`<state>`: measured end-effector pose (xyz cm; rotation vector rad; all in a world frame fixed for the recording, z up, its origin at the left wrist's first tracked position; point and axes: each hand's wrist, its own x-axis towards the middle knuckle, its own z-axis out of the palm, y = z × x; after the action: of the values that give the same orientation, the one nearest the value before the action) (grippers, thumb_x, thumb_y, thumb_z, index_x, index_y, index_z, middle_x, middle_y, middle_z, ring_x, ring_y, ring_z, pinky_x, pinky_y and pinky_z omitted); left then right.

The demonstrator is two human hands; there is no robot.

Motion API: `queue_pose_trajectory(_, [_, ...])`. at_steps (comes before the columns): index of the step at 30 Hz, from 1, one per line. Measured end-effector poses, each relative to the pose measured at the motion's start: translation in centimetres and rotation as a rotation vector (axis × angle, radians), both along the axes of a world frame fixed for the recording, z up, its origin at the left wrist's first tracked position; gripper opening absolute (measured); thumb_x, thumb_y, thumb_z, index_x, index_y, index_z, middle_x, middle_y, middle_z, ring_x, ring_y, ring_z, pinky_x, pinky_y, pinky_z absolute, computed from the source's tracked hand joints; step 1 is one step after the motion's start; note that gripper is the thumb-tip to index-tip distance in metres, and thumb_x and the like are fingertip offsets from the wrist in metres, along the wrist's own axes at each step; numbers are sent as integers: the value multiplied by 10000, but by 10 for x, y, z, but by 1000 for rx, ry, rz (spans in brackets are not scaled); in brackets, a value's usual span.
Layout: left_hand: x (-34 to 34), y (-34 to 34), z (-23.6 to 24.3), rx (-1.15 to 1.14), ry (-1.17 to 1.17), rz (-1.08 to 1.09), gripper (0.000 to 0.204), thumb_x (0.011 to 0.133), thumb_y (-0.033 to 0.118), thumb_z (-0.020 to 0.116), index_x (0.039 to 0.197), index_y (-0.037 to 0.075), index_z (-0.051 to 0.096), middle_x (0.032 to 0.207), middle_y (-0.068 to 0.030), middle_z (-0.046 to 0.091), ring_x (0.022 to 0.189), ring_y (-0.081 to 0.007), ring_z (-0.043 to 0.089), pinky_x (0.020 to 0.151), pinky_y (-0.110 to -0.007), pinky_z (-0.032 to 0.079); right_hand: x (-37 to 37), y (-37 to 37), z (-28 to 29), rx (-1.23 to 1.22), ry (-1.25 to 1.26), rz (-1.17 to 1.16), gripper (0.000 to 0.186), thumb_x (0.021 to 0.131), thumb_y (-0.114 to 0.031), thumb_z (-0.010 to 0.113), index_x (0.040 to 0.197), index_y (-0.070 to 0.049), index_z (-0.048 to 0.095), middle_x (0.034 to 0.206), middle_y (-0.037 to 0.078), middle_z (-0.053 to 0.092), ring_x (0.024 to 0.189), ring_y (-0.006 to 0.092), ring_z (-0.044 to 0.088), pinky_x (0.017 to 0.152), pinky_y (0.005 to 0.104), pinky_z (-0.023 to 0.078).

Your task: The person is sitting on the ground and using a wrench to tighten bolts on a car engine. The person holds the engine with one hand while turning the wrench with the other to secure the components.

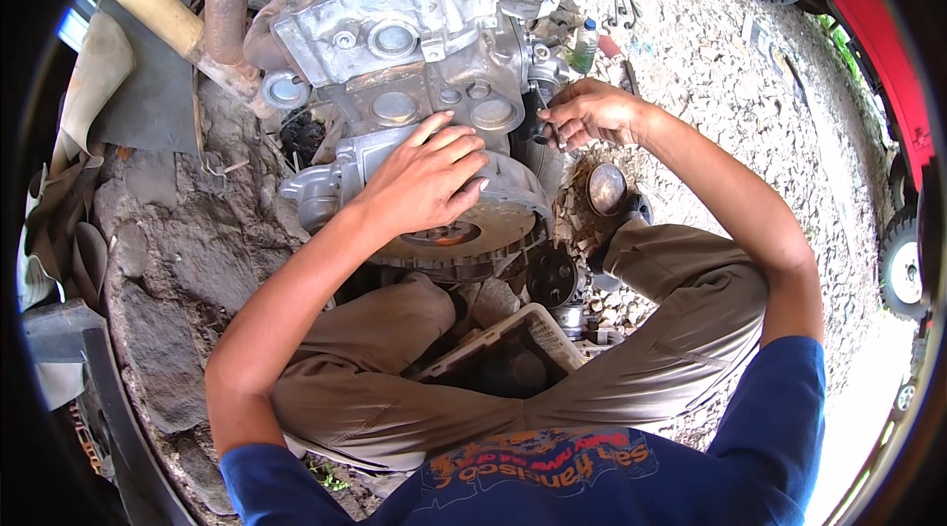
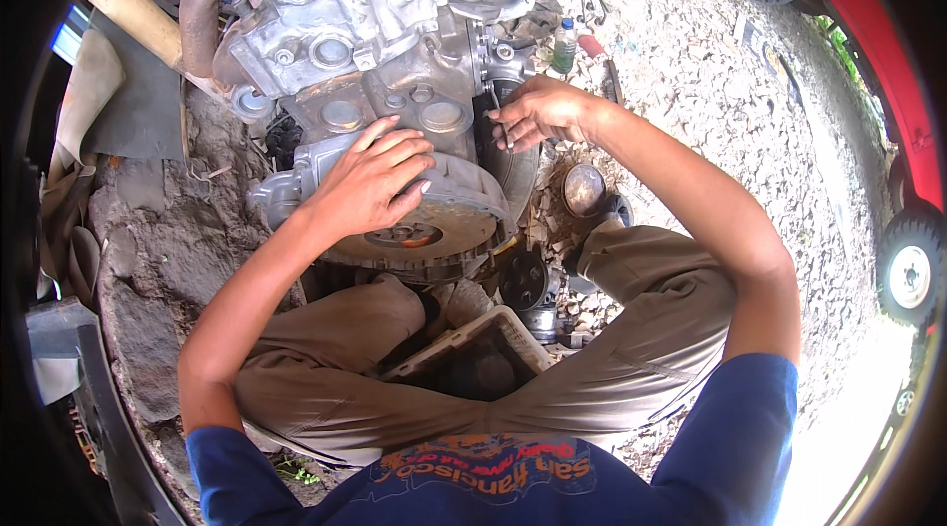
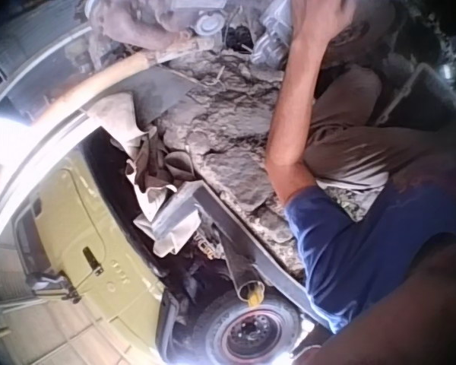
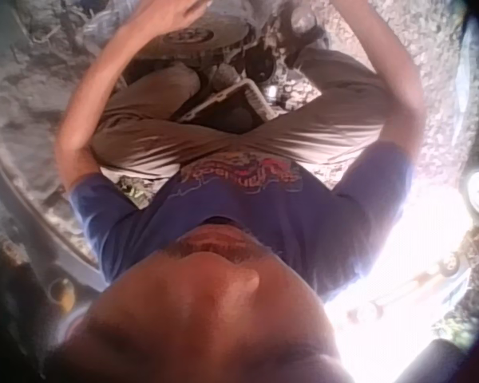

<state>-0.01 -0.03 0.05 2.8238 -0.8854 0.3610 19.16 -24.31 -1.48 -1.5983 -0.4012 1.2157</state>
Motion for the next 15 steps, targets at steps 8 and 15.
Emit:
queue_pose_trajectory(8, [1,0,0,5,1,5,266,912,219,643,1087,21,668,1202,-125,659,1226,-278,564,1158,-495,333,-5,-1,-4,-40,-90,29,394,942,-241,709,1082,114,609,1013,213,704,916,277,719,785,415,627])
queue_pose_trajectory(15, [0,1,-1,12,0,7,271,913,221,642,1100,26,666,1208,-123,659,1228,-276,563,1159,-493,331,1,-5,-5,-43,-30,64,417,944,-212,703,1112,146,570,981,209,699,882,282,718,775,407,641])
